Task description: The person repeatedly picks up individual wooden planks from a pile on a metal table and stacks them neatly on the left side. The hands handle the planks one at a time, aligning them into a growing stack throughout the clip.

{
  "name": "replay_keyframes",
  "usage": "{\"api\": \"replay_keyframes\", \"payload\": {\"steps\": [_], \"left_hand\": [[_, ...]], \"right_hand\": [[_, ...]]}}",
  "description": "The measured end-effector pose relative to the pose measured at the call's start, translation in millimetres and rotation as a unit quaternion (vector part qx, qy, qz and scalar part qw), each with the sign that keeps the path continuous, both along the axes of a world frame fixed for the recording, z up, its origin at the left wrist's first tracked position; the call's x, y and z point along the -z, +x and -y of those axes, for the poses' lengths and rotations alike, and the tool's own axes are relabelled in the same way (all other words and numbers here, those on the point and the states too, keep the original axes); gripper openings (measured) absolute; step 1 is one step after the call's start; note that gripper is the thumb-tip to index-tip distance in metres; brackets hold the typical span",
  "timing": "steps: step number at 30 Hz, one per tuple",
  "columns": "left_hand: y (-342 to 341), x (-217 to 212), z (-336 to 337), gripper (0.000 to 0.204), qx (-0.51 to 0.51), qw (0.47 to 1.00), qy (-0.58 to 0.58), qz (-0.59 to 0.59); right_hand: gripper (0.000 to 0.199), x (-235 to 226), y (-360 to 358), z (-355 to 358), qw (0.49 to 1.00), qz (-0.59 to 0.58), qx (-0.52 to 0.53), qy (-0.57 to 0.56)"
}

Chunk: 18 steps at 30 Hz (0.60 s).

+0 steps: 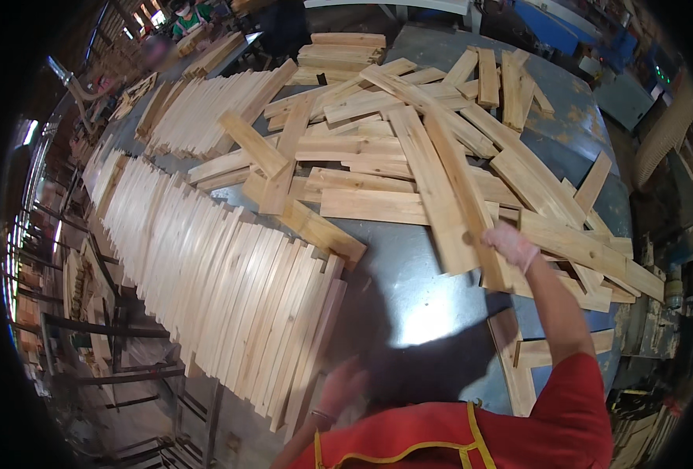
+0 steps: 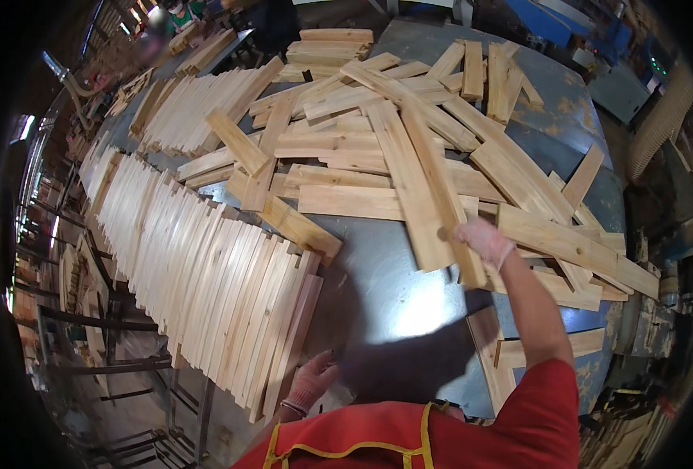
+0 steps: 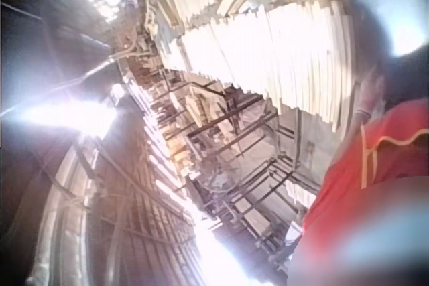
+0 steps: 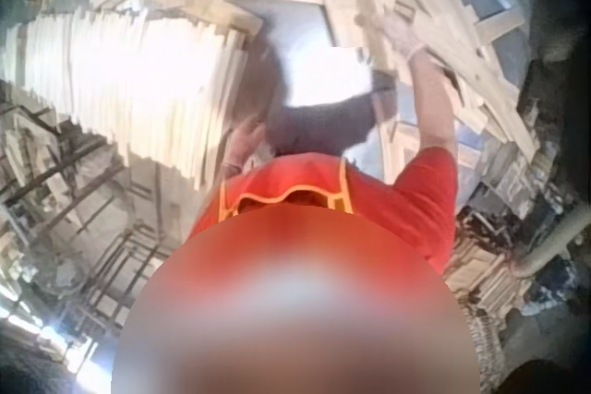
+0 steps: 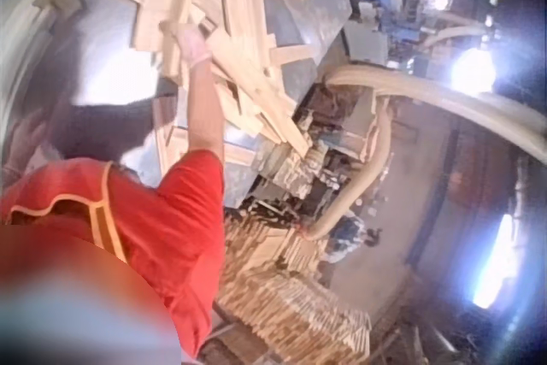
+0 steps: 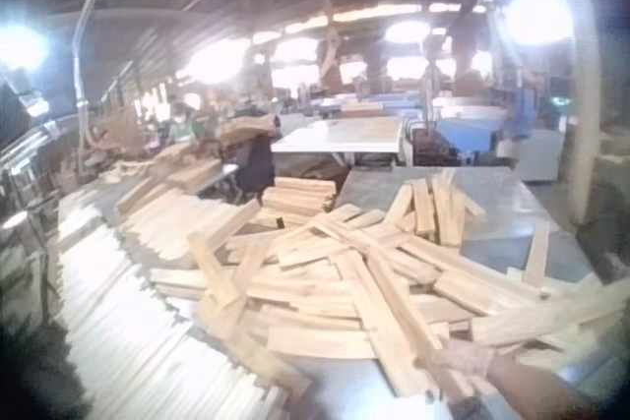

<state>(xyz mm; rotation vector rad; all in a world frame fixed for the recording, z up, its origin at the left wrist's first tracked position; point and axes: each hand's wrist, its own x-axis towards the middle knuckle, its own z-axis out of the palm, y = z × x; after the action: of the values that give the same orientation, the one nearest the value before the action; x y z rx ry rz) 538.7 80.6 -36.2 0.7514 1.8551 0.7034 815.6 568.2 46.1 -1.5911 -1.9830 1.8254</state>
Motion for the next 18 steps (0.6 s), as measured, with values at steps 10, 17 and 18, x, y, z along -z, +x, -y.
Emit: {"api": "replay_keyframes", "payload": {"steps": [10,17,18], "left_hand": [[11,-64,2,0.1,0.117,0.989,0.086,-0.019],[-19,-56,73,0.091,-0.059,0.921,0.073,0.379],[-25,-57,83,0.089,-0.065,0.907,0.065,0.41]], "right_hand": [[0.075,48,-79,315,0.986,-0.11,0.124,-0.031],[0.094,57,-127,437,0.954,-0.242,0.035,-0.174],[0.09,60,-126,435,0.951,-0.236,0.054,-0.195]]}}
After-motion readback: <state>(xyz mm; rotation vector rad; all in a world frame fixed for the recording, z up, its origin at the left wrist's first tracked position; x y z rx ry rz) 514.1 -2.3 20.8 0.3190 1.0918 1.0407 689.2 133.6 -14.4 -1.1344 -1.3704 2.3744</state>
